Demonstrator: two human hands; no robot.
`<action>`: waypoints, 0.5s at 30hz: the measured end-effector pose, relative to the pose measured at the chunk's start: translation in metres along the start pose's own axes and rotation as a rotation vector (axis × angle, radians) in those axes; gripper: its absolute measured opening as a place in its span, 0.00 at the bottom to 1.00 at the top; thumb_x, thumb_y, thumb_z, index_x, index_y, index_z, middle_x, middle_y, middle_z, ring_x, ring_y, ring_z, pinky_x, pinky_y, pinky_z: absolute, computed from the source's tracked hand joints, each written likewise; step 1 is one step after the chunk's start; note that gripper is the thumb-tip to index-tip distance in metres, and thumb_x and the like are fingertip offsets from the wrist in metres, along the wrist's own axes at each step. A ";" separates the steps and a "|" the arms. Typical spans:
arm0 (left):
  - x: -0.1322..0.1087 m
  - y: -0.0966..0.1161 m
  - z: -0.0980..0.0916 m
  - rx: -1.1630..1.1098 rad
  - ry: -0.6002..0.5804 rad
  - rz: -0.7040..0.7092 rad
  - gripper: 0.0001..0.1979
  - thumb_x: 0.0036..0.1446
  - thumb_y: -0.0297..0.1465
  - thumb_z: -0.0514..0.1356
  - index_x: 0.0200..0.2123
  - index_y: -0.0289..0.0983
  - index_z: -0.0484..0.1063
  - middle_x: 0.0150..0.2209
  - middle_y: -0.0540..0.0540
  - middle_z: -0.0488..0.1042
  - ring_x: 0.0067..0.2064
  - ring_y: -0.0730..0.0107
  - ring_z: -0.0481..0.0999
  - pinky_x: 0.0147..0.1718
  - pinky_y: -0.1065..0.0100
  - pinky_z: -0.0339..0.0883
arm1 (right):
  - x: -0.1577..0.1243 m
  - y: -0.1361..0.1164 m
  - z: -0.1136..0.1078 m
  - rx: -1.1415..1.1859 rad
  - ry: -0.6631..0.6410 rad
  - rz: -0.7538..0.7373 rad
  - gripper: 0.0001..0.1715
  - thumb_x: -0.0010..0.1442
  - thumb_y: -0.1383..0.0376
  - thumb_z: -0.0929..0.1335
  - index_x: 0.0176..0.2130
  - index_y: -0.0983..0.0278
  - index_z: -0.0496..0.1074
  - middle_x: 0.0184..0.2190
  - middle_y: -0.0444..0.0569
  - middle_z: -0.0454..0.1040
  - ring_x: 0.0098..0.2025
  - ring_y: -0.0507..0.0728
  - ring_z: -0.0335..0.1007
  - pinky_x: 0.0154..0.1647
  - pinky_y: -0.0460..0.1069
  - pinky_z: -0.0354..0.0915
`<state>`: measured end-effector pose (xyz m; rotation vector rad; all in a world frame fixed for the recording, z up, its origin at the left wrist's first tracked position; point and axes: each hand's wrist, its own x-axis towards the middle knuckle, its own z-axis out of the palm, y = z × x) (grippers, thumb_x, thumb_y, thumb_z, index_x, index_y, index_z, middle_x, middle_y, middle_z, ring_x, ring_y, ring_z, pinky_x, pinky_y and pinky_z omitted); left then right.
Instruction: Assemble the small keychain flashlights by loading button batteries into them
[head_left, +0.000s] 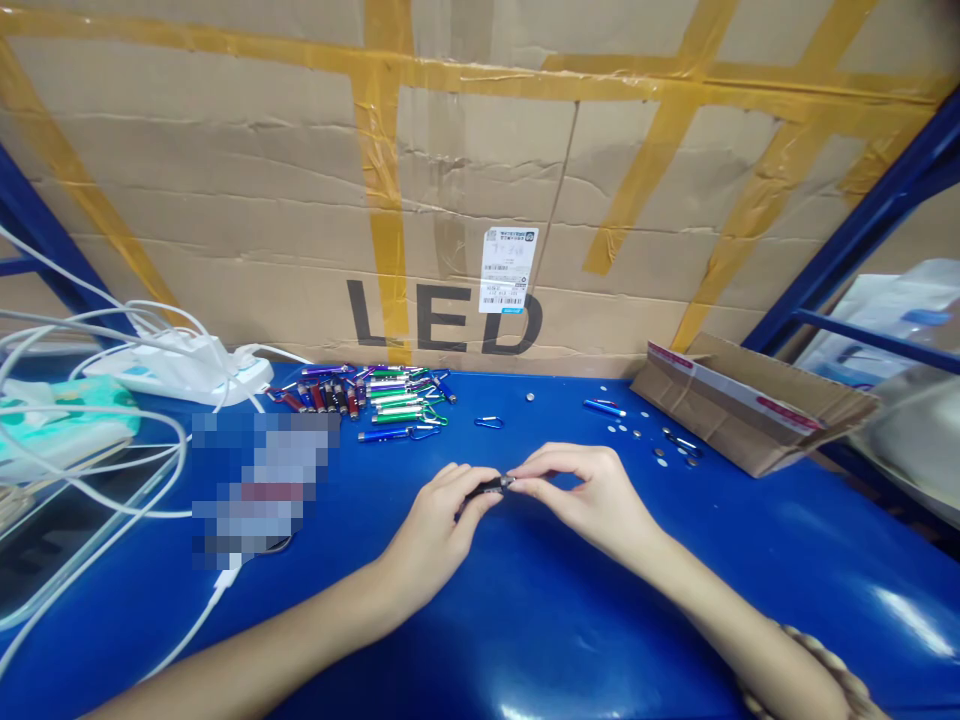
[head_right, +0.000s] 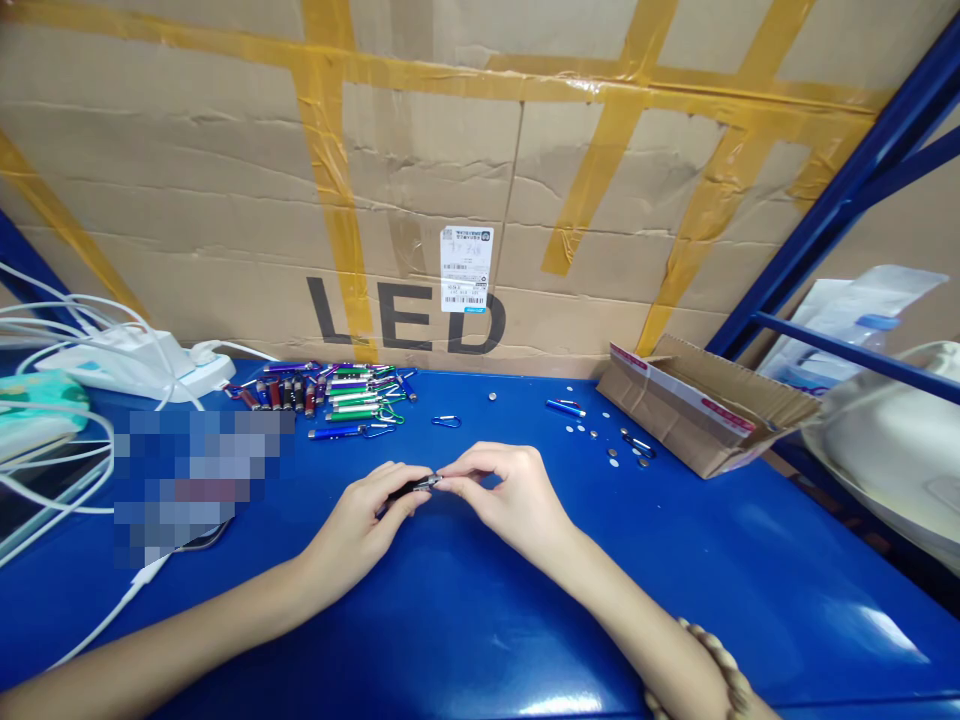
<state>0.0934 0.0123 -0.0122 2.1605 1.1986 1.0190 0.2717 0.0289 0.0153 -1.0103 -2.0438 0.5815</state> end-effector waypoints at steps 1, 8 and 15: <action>0.000 0.000 0.000 0.014 0.002 0.014 0.10 0.59 0.28 0.51 0.37 0.39 0.72 0.32 0.48 0.74 0.33 0.68 0.70 0.37 0.67 0.64 | 0.000 0.000 -0.001 0.002 -0.015 0.026 0.07 0.53 0.63 0.69 0.27 0.63 0.77 0.26 0.48 0.77 0.29 0.54 0.73 0.28 0.46 0.67; -0.003 -0.004 0.003 0.083 0.050 0.130 0.11 0.61 0.28 0.50 0.37 0.37 0.72 0.30 0.47 0.74 0.32 0.69 0.69 0.35 0.67 0.65 | 0.000 -0.002 -0.002 0.014 -0.061 0.076 0.09 0.52 0.61 0.69 0.26 0.63 0.77 0.25 0.48 0.77 0.27 0.53 0.72 0.24 0.45 0.65; -0.007 -0.011 0.004 0.147 0.064 0.268 0.11 0.61 0.27 0.50 0.41 0.35 0.70 0.29 0.45 0.72 0.31 0.68 0.66 0.32 0.68 0.64 | 0.000 -0.005 0.000 0.045 -0.085 0.114 0.06 0.50 0.65 0.70 0.24 0.64 0.76 0.24 0.47 0.76 0.26 0.53 0.71 0.26 0.45 0.64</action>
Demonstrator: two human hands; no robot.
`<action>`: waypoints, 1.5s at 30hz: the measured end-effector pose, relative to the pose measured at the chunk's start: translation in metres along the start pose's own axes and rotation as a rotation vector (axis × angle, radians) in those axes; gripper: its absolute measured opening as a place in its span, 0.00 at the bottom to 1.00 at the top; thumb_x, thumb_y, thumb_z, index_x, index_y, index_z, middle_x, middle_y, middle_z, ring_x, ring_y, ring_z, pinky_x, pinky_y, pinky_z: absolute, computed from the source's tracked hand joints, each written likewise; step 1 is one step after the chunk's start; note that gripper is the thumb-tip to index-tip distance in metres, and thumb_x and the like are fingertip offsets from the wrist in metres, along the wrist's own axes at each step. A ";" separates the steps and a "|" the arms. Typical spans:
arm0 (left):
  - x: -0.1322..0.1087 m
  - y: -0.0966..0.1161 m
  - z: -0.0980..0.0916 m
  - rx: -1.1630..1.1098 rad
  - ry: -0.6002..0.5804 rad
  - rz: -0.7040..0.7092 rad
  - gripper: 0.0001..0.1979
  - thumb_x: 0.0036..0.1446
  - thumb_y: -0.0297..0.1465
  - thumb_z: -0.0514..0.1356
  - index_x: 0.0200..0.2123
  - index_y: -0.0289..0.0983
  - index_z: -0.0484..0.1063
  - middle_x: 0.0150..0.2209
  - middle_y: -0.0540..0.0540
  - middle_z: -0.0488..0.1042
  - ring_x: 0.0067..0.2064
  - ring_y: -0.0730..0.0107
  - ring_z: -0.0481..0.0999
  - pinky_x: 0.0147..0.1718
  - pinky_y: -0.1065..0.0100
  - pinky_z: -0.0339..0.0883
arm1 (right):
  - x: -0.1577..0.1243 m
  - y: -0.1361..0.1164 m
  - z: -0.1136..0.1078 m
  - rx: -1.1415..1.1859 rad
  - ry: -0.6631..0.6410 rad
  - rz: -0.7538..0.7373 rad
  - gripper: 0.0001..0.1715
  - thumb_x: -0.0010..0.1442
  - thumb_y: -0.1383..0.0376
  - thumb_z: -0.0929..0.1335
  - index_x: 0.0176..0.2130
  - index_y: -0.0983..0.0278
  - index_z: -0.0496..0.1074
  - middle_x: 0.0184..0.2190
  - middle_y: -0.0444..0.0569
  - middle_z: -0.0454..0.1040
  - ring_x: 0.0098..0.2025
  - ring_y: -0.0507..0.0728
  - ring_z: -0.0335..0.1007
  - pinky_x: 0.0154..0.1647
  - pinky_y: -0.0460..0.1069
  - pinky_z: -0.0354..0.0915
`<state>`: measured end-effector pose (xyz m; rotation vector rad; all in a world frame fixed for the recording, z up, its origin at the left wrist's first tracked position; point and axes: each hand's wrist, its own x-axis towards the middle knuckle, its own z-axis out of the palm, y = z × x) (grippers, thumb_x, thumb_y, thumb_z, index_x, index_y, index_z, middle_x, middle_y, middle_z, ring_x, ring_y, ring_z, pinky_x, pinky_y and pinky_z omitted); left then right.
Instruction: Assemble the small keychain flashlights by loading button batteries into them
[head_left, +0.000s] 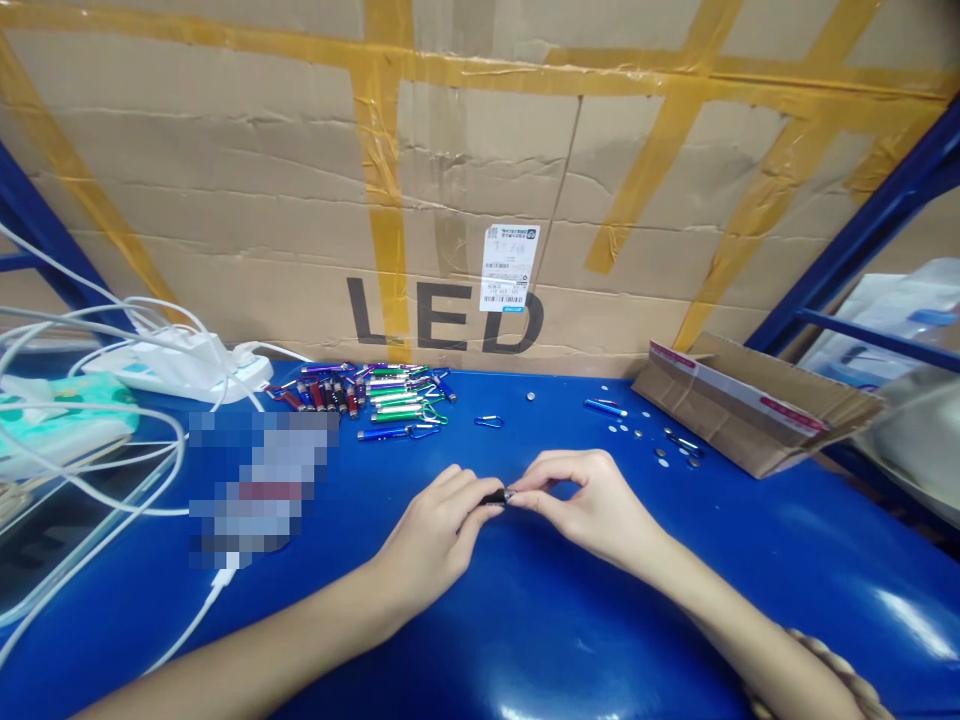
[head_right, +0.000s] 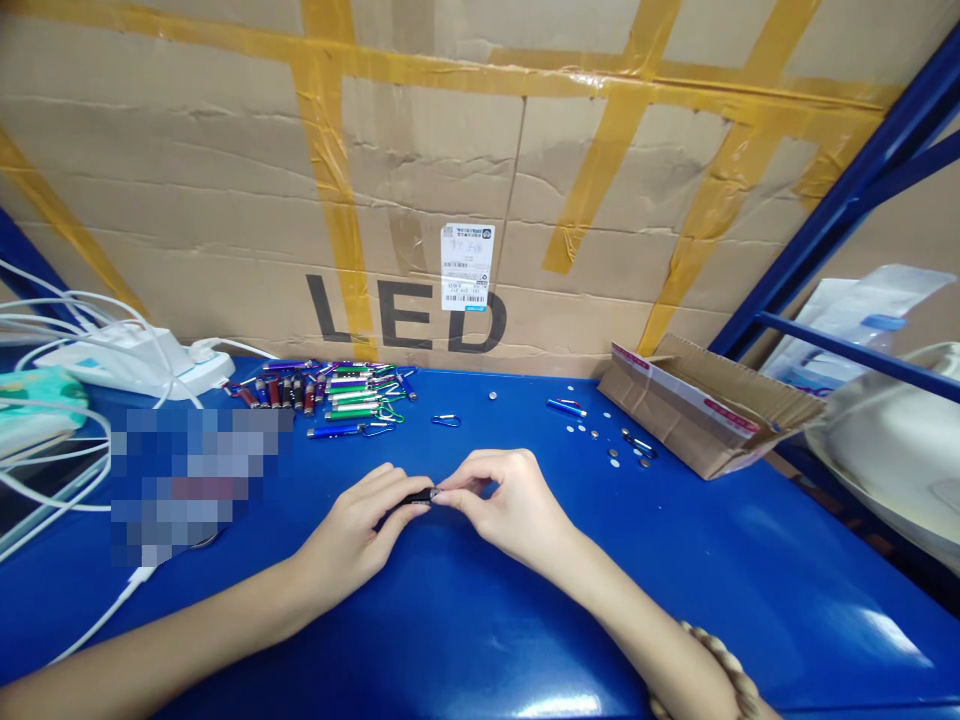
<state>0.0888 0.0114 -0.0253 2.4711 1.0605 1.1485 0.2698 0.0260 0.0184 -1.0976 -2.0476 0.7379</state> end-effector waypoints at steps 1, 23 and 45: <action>-0.001 0.000 0.000 0.007 0.001 0.019 0.10 0.61 0.26 0.50 0.41 0.34 0.70 0.29 0.45 0.72 0.31 0.68 0.66 0.31 0.69 0.64 | 0.000 0.000 0.000 0.013 -0.005 0.020 0.06 0.50 0.65 0.70 0.23 0.64 0.76 0.23 0.47 0.76 0.26 0.52 0.71 0.26 0.45 0.64; -0.001 0.007 -0.008 0.304 0.082 0.371 0.11 0.56 0.17 0.50 0.38 0.29 0.70 0.23 0.45 0.70 0.24 0.69 0.63 0.24 0.68 0.63 | -0.005 0.001 0.001 0.752 -0.489 0.535 0.22 0.44 0.53 0.72 0.21 0.71 0.71 0.12 0.40 0.64 0.13 0.44 0.57 0.13 0.40 0.60; 0.006 0.026 -0.007 -0.335 -0.058 -0.481 0.08 0.60 0.33 0.48 0.38 0.39 0.65 0.24 0.53 0.66 0.26 0.74 0.66 0.26 0.74 0.59 | 0.007 0.012 -0.006 -0.067 0.016 0.145 0.22 0.61 0.53 0.60 0.34 0.66 0.72 0.24 0.47 0.71 0.26 0.52 0.68 0.29 0.48 0.66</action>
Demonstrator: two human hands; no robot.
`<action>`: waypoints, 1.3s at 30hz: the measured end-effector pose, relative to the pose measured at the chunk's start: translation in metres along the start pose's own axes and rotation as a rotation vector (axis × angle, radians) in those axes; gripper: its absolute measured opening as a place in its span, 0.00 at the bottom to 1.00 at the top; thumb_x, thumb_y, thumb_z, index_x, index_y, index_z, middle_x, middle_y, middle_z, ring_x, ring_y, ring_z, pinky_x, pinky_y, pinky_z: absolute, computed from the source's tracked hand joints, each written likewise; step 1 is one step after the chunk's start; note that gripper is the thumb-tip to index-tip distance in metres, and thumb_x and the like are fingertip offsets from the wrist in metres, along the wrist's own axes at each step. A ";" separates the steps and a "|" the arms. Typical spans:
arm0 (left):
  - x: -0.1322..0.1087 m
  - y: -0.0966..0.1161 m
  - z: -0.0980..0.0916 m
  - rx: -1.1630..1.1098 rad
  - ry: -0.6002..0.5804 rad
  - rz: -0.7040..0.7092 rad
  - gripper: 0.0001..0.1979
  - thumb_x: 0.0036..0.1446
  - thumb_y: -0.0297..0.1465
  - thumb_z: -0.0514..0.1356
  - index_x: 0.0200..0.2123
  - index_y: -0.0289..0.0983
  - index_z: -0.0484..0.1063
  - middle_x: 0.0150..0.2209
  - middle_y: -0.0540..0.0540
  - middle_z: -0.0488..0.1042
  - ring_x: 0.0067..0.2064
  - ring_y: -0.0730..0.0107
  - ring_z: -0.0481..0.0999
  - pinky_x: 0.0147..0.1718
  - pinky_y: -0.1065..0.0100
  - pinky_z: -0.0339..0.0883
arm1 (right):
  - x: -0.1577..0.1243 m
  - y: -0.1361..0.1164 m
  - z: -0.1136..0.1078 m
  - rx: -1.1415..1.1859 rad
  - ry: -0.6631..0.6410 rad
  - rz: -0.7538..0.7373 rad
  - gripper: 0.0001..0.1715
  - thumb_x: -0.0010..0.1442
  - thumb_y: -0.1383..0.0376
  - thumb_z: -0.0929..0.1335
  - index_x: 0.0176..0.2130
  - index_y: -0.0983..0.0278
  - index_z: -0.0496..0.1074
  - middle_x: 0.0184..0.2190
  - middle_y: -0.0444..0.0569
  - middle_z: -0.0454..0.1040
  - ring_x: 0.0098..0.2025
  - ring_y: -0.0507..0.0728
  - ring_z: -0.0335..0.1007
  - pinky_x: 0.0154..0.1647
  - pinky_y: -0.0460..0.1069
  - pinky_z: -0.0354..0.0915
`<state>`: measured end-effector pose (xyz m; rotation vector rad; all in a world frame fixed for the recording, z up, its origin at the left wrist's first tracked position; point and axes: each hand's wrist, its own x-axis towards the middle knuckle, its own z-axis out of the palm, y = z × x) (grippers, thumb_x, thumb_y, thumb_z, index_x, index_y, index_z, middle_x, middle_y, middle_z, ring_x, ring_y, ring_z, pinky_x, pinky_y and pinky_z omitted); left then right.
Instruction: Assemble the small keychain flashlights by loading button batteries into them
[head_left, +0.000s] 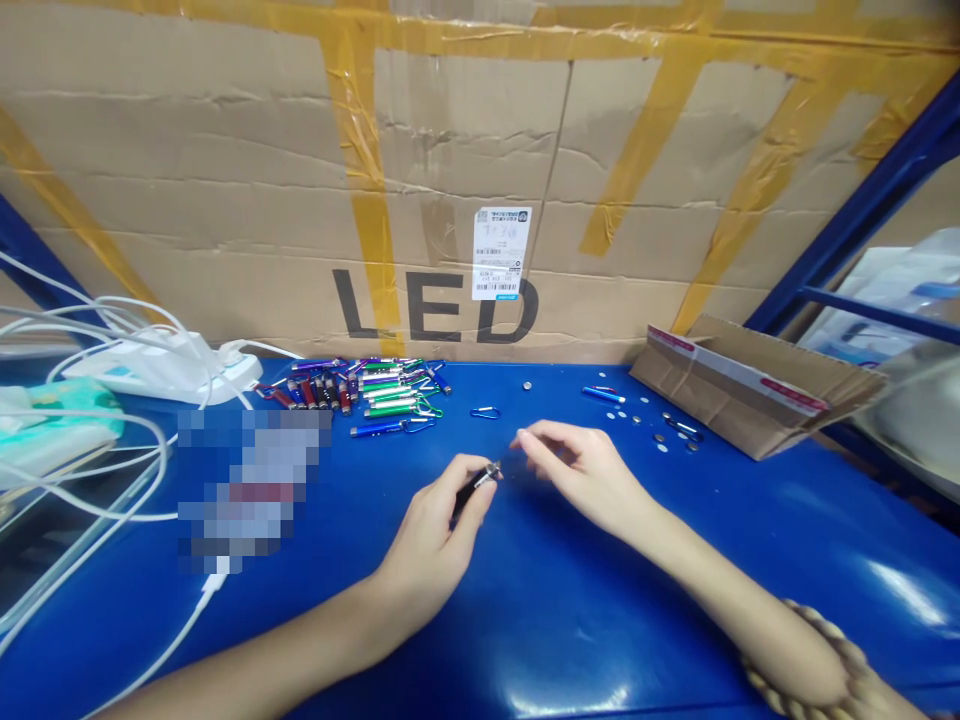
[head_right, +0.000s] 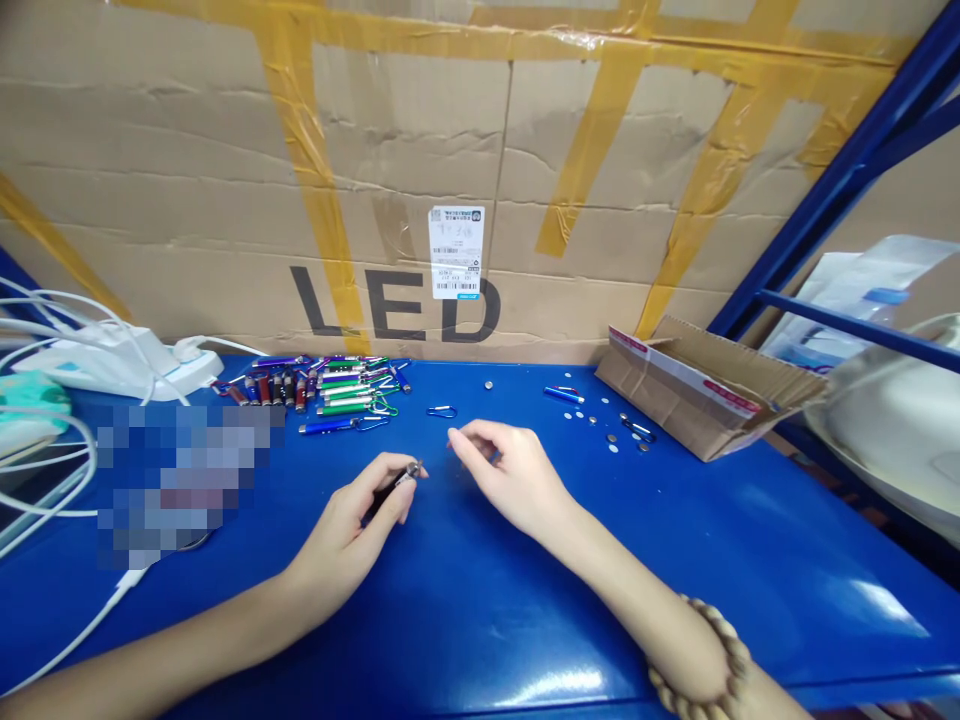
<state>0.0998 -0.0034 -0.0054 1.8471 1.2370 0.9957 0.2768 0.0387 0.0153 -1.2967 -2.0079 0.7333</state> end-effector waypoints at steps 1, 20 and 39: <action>0.000 -0.001 0.001 0.000 0.004 -0.025 0.07 0.60 0.33 0.48 0.38 0.39 0.63 0.24 0.54 0.65 0.26 0.74 0.65 0.27 0.74 0.59 | 0.002 0.005 0.001 -0.144 0.067 -0.084 0.18 0.60 0.56 0.61 0.38 0.65 0.72 0.30 0.49 0.73 0.33 0.55 0.70 0.36 0.51 0.67; -0.004 0.005 0.005 -0.002 -0.048 -0.060 0.10 0.56 0.37 0.53 0.28 0.38 0.67 0.26 0.51 0.66 0.27 0.72 0.63 0.26 0.71 0.55 | 0.029 0.068 -0.061 -0.786 0.181 0.286 0.23 0.60 0.63 0.61 0.54 0.65 0.64 0.55 0.57 0.65 0.56 0.60 0.61 0.54 0.54 0.59; 0.001 0.005 0.010 -0.151 -0.017 -0.114 0.12 0.55 0.39 0.55 0.28 0.35 0.66 0.23 0.53 0.63 0.23 0.76 0.58 0.22 0.74 0.51 | 0.015 0.086 -0.109 -0.766 0.267 0.873 0.14 0.43 0.70 0.71 0.34 0.69 0.76 0.31 0.58 0.75 0.36 0.62 0.74 0.35 0.52 0.67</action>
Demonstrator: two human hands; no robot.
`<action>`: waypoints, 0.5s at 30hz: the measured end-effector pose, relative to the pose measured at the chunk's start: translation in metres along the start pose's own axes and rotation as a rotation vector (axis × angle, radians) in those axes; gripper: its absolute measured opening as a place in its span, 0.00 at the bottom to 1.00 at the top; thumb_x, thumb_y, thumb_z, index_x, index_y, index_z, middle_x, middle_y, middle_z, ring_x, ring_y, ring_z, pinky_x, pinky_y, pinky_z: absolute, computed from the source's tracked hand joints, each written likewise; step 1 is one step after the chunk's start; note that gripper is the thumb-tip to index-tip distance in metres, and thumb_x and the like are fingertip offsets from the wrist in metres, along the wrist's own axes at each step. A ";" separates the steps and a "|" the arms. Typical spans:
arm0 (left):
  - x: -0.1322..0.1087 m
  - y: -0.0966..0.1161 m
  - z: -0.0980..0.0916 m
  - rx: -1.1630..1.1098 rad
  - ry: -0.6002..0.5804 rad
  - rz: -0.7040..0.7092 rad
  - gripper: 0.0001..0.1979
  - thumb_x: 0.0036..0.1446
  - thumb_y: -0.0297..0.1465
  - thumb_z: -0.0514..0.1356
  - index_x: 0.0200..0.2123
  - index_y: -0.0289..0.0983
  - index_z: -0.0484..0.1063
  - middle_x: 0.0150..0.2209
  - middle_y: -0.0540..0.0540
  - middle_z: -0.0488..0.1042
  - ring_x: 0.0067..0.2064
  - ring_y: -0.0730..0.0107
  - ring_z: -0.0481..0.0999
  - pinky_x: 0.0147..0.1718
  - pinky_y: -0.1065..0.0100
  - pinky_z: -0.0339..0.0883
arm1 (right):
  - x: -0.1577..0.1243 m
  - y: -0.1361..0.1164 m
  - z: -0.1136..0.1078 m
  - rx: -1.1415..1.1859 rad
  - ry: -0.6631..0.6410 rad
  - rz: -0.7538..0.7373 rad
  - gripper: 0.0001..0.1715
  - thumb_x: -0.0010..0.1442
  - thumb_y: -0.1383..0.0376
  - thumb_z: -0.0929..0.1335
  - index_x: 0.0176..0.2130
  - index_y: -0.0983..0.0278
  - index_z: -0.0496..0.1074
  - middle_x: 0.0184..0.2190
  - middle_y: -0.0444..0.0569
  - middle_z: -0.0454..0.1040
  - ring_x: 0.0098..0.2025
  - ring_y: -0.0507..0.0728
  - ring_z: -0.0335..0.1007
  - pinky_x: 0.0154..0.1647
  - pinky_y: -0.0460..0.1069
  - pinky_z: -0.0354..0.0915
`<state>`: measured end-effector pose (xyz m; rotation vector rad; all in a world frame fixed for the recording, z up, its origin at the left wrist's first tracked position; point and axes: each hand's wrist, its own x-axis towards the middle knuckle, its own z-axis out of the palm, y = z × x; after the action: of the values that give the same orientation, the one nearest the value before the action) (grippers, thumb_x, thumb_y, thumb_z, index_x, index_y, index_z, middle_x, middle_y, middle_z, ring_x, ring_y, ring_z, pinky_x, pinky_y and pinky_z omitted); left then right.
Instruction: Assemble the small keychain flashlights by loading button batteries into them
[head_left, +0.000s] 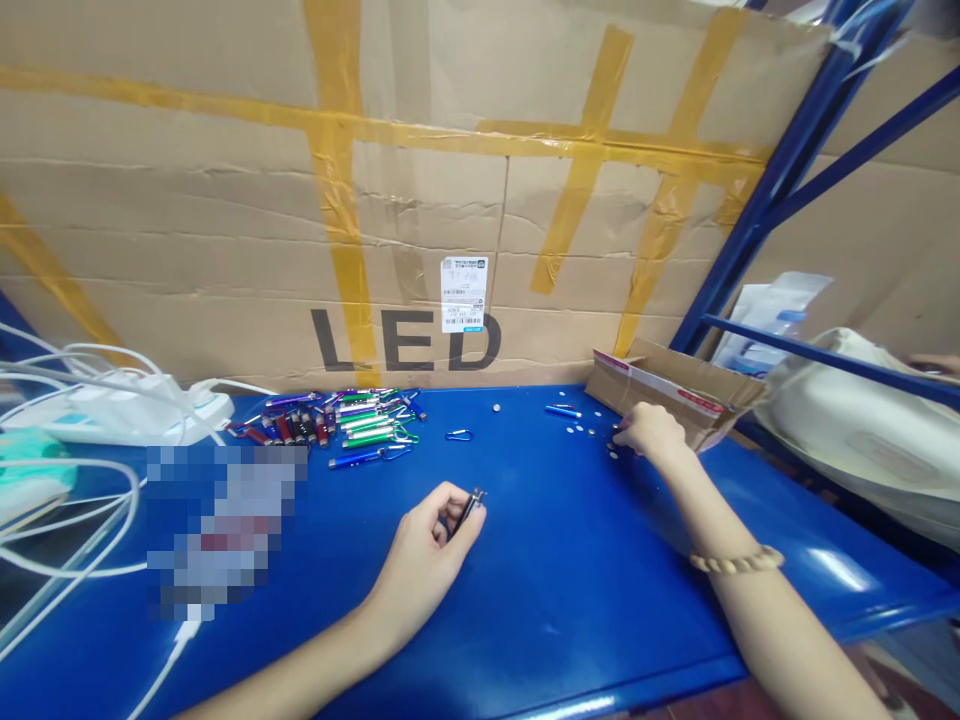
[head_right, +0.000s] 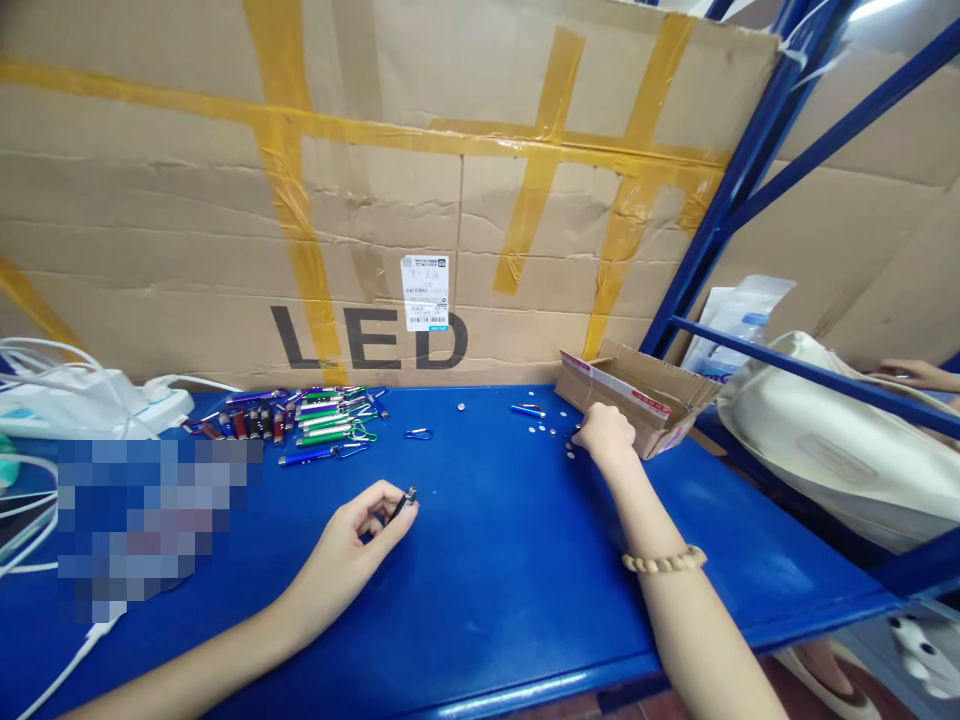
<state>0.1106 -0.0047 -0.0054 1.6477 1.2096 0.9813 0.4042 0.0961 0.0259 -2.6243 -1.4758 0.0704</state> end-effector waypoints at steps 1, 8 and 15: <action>0.000 -0.001 0.000 -0.015 -0.004 0.000 0.12 0.55 0.39 0.54 0.29 0.36 0.67 0.24 0.53 0.63 0.24 0.76 0.59 0.23 0.74 0.52 | 0.000 0.000 0.001 0.008 0.006 -0.004 0.13 0.42 0.70 0.71 0.33 0.69 0.76 0.31 0.59 0.75 0.38 0.63 0.73 0.36 0.53 0.67; 0.002 -0.009 -0.003 -0.094 -0.006 0.019 0.16 0.60 0.42 0.46 0.31 0.37 0.64 0.24 0.51 0.65 0.27 0.71 0.63 0.26 0.71 0.55 | -0.008 -0.007 -0.001 0.159 0.051 -0.102 0.08 0.46 0.72 0.69 0.31 0.70 0.77 0.33 0.62 0.75 0.41 0.66 0.72 0.40 0.56 0.66; 0.005 -0.007 -0.003 -0.181 0.058 -0.021 0.17 0.60 0.45 0.44 0.28 0.38 0.56 0.25 0.52 0.64 0.26 0.73 0.63 0.25 0.71 0.56 | -0.053 -0.044 -0.010 0.683 -0.253 -0.536 0.20 0.56 0.56 0.65 0.41 0.67 0.75 0.31 0.51 0.77 0.27 0.50 0.72 0.22 0.41 0.65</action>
<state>0.1068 0.0017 -0.0108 1.4717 1.1390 1.0990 0.3398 0.0724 0.0403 -1.6824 -1.7740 0.7244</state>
